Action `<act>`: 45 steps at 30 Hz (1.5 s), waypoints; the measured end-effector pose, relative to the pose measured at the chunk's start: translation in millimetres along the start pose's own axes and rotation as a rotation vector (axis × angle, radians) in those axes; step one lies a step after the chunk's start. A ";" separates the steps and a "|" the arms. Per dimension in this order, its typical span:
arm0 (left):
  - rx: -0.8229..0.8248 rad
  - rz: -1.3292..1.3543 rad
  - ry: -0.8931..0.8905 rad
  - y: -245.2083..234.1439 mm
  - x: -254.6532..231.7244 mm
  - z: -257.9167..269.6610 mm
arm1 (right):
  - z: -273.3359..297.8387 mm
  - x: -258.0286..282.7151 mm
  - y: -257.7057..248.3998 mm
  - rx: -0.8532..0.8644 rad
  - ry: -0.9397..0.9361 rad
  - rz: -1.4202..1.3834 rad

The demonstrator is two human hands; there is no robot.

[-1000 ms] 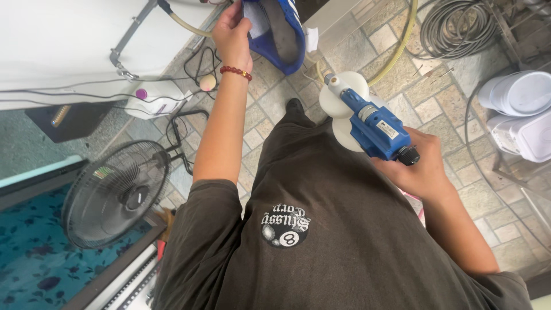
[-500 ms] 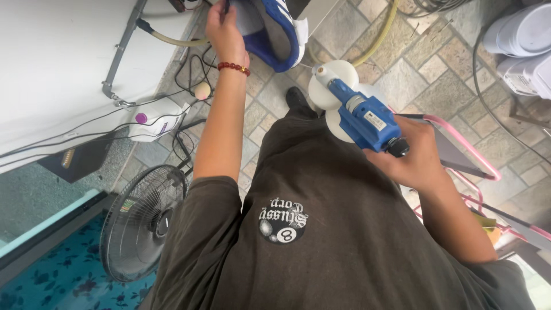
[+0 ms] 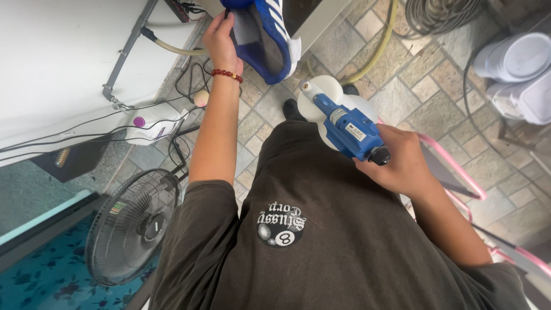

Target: The person cleans a blue sneaker by holding it over a basin and spraying it with a handheld pressurized sprayer, turning the shoe to reach different sides.

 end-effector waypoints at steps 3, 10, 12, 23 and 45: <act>-0.038 -0.005 -0.021 0.3 -3.1 4.2 | -7.1 -2.8 -14.0 0.020 -0.017 0.009; -0.026 0.070 -0.118 2.6 -8.2 14.1 | -16.0 -10.4 -42.3 0.088 -0.034 0.038; -0.052 0.063 -0.141 1.3 -7.1 15.3 | -17.4 -12.8 -46.7 0.116 -0.048 0.057; -0.014 0.115 -0.092 -6.2 7.7 12.2 | -25.0 -19.8 -59.8 0.172 -0.111 0.107; -0.003 0.199 -0.143 -12.8 17.2 6.9 | -25.8 -10.5 -49.7 0.155 -0.131 0.110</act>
Point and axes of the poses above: each hand's wrist, its own z-axis away from the middle knuckle, its own y-axis out of the palm, x = y × z, the point moved 4 cm from there along -z, towards the middle knuckle, and after that the axes turned 5 degrees about -z, right-handed, at the moved point
